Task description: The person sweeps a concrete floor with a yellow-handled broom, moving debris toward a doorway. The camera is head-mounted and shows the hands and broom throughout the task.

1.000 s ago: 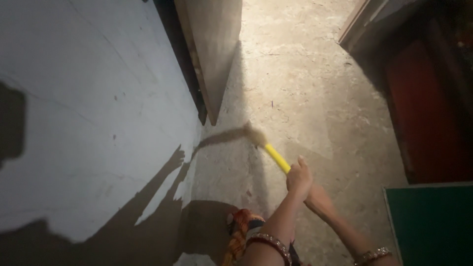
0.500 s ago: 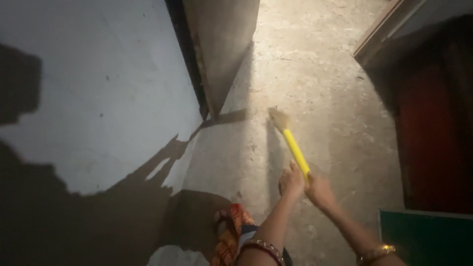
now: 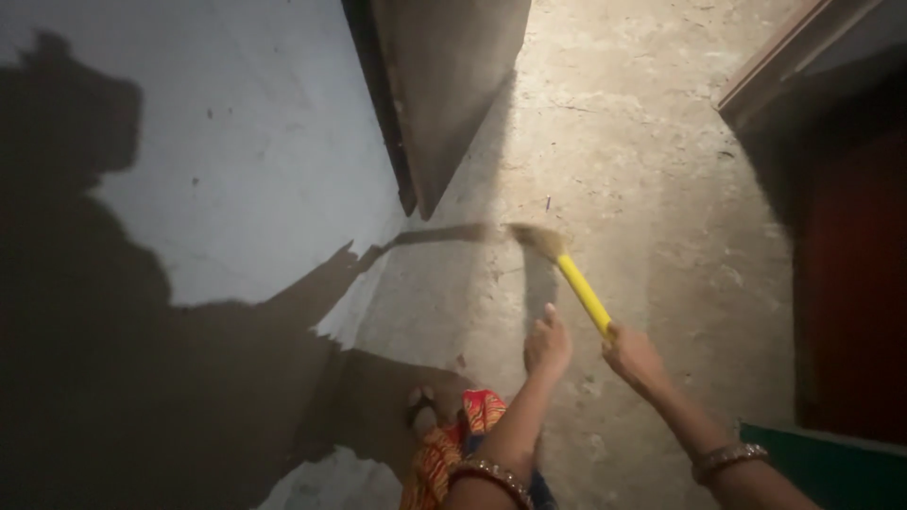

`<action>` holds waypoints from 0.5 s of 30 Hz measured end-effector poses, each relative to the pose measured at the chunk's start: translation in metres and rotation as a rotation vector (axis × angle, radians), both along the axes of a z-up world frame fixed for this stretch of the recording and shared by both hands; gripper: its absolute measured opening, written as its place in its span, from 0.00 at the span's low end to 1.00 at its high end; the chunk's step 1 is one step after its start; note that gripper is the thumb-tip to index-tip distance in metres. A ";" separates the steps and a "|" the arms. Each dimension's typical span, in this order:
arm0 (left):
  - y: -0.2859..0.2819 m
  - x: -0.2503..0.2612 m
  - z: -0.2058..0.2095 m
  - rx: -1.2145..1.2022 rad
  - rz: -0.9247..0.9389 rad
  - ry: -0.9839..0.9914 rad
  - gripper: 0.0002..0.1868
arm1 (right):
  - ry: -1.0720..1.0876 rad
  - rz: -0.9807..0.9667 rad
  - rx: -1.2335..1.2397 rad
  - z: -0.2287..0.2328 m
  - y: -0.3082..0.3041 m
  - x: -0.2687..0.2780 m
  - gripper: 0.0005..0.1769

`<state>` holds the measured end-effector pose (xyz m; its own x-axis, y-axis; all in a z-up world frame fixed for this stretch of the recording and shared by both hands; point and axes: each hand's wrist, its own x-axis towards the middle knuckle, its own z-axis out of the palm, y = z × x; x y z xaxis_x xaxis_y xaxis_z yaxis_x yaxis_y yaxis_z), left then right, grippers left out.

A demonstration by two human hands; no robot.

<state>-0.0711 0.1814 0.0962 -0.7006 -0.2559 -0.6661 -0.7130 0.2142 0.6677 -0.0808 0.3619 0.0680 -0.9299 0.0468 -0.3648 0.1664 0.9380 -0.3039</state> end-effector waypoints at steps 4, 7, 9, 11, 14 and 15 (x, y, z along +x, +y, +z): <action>0.009 -0.002 0.009 -0.019 -0.004 -0.036 0.42 | 0.036 -0.014 -0.072 0.023 -0.014 0.019 0.22; 0.022 0.000 0.022 0.014 0.012 -0.031 0.40 | -0.086 0.003 -0.081 0.022 -0.026 0.042 0.19; 0.028 0.001 0.030 0.005 -0.011 -0.029 0.40 | -0.163 0.039 -0.054 0.011 -0.019 0.048 0.18; 0.030 0.001 0.033 0.005 -0.015 -0.043 0.40 | -0.206 0.070 0.006 -0.011 -0.009 0.048 0.18; 0.026 0.004 0.025 0.010 0.016 -0.040 0.40 | -0.106 0.215 0.059 -0.034 0.030 0.035 0.20; 0.022 0.007 0.019 0.003 0.030 -0.005 0.40 | -0.090 0.175 0.060 -0.037 0.037 0.031 0.19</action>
<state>-0.0639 0.2034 0.1153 -0.6891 -0.2747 -0.6706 -0.7226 0.1912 0.6643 -0.0502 0.3993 0.0314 -0.8897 -0.0881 -0.4479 0.0236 0.9710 -0.2378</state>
